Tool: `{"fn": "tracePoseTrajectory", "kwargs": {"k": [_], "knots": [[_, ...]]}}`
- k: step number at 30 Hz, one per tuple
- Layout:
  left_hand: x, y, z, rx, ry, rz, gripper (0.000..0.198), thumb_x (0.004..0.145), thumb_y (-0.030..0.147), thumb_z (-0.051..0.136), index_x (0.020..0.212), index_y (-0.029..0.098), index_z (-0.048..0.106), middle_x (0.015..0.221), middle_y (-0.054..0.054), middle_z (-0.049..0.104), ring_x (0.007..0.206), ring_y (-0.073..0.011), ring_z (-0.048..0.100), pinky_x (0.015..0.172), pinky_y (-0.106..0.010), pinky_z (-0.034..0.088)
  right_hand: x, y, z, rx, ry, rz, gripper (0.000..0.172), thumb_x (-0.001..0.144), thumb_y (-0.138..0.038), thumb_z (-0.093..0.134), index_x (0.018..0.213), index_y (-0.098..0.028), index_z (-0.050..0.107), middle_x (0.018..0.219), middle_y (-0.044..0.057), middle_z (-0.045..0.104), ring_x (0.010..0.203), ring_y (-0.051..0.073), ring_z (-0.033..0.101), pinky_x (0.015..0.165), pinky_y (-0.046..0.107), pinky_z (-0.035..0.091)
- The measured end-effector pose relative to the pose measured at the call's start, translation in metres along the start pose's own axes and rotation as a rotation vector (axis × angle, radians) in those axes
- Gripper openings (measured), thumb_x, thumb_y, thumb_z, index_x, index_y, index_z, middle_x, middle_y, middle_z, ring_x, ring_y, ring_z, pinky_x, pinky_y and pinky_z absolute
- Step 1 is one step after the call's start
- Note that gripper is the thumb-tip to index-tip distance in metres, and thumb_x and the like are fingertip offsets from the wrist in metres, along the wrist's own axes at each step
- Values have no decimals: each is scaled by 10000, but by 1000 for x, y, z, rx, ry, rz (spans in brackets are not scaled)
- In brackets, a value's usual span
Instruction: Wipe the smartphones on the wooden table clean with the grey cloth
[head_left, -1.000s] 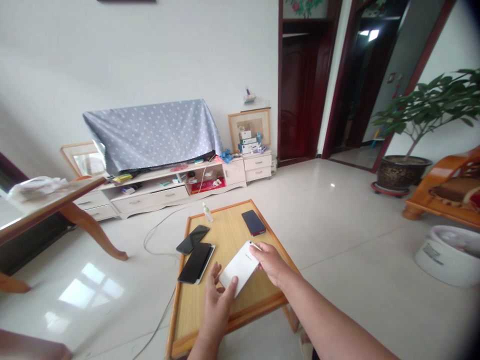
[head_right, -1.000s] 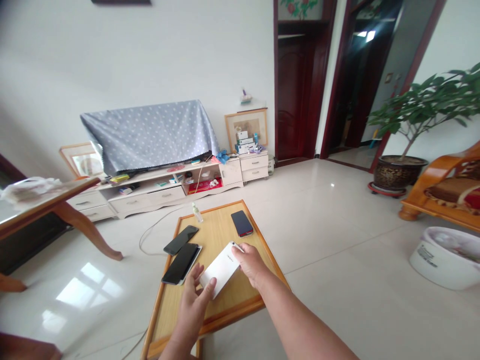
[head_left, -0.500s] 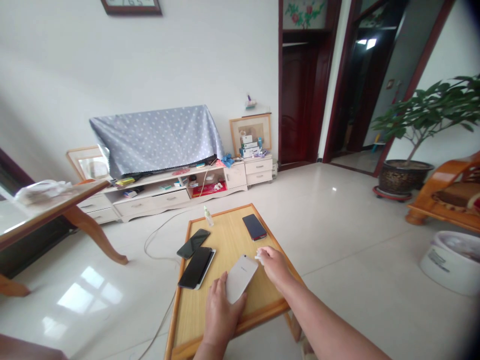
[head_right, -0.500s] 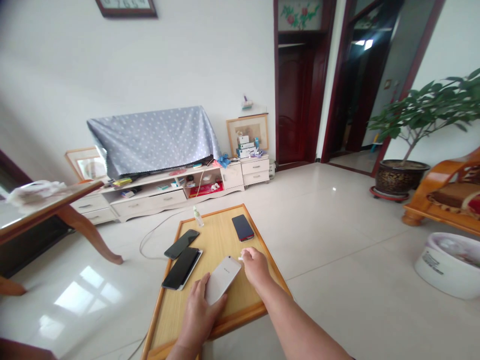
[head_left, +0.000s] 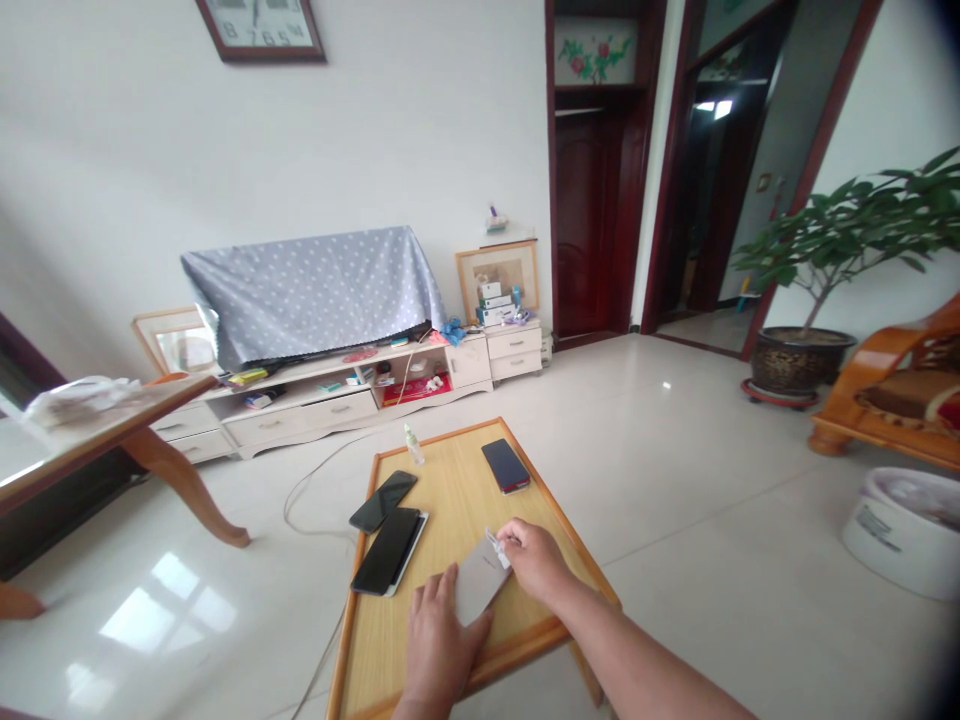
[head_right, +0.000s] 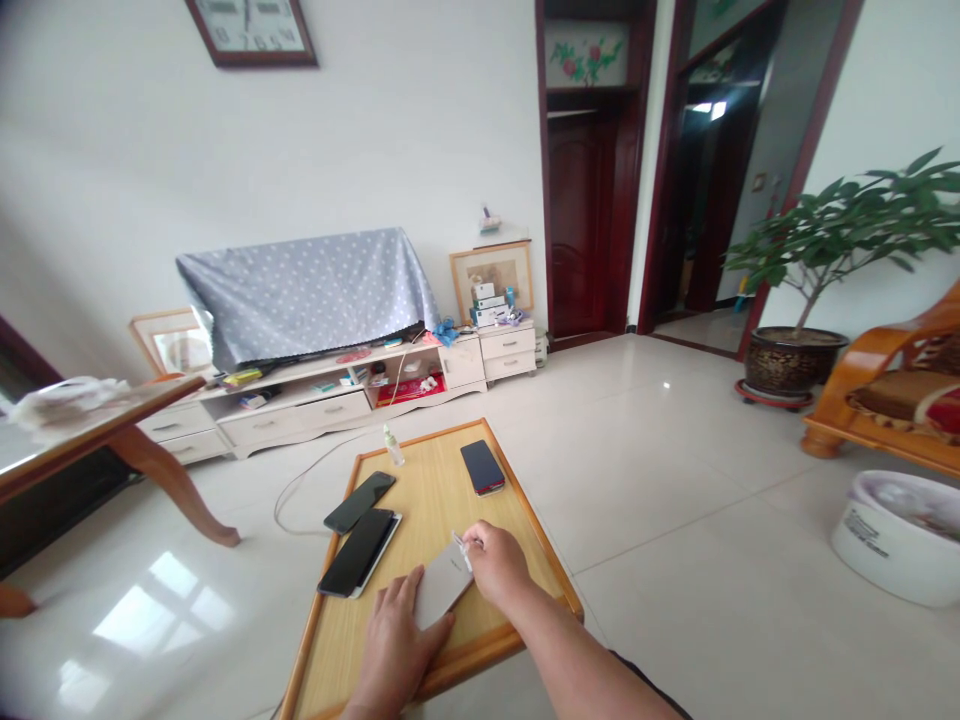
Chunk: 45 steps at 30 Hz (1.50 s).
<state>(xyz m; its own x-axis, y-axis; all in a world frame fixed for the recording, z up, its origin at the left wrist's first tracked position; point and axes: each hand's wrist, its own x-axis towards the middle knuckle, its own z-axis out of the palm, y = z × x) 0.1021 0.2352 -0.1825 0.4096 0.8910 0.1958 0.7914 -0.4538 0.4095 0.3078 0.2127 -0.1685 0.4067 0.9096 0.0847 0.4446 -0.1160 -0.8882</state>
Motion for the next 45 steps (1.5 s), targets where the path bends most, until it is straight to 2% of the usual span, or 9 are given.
{"fn": "tracePoseTrajectory", "kwargs": {"k": [9, 16, 24, 28, 31, 33, 39, 42, 45], "knots": [[2, 4, -3, 70, -94, -56, 768, 728, 537, 637, 1383, 147, 544, 1285, -123, 595, 1196, -294, 500, 1056, -352, 340, -1, 0, 0, -137, 7, 1, 186, 818, -198, 580, 885, -246, 746, 960, 13, 753, 930, 181, 654, 778, 238, 410], [0, 7, -11, 97, -103, -36, 711, 761, 527, 634, 1387, 197, 559, 1368, -103, 593, 1256, -316, 456, 1043, -386, 330, -4, 1, 6, -156, -17, -1, 187, 848, -222, 570, 908, -268, 741, 899, -22, 762, 841, 161, 674, 708, 222, 409], [-1, 3, -8, 104, -99, -21, 689, 775, 511, 629, 1380, 189, 564, 1458, -126, 536, 1305, -342, 450, 1048, -427, 357, -12, -5, 13, -100, 2, -68, 200, 856, -201, 549, 923, -247, 732, 867, -9, 751, 822, 157, 672, 698, 220, 421], [-1, -1, -5, 64, 12, -7, 751, 777, 516, 654, 1440, 208, 483, 1422, -136, 556, 1285, -363, 472, 1009, -495, 399, -18, -15, 15, 24, -16, -90, 186, 848, -186, 538, 881, -225, 717, 832, -5, 741, 788, 157, 672, 697, 228, 439], [-1, -2, -4, -68, 144, 70, 768, 818, 524, 642, 1471, 189, 413, 1348, -149, 594, 1245, -332, 523, 1020, -488, 425, -26, -24, 20, 113, -39, -125, 168, 851, -205, 545, 879, -217, 710, 848, 9, 739, 804, 170, 676, 723, 245, 465], [-2, 1, -4, -198, 172, 122, 700, 836, 501, 642, 1426, 180, 445, 1284, -144, 621, 1186, -293, 575, 1004, -437, 463, -32, -30, 25, 168, -65, -147, 166, 865, -224, 542, 897, -219, 705, 885, 20, 739, 841, 182, 682, 757, 260, 485], [-7, 15, -10, -426, 94, 123, 248, 946, 375, 505, 1122, 248, 626, 1023, -52, 687, 941, -194, 661, 846, -320, 522, -46, -37, 35, 322, -135, -130, 277, 963, -340, 471, 1131, -225, 659, 1105, 68, 719, 1064, 211, 661, 921, 310, 497], [-5, 12, -10, -460, 152, 34, 257, 945, 427, 498, 1045, 234, 636, 970, -53, 702, 888, -204, 673, 796, -325, 523, -48, -39, 31, 277, -92, -110, 338, 961, -374, 482, 1207, -211, 648, 1161, 93, 705, 1112, 229, 645, 963, 335, 485], [-3, 6, -6, -495, 190, -73, 305, 928, 458, 512, 1097, 217, 587, 984, -70, 720, 897, -225, 690, 776, -340, 528, -51, -47, 28, 231, -48, -135, 308, 946, -369, 504, 1129, -206, 690, 1066, 84, 728, 1013, 228, 673, 901, 325, 507]]}}
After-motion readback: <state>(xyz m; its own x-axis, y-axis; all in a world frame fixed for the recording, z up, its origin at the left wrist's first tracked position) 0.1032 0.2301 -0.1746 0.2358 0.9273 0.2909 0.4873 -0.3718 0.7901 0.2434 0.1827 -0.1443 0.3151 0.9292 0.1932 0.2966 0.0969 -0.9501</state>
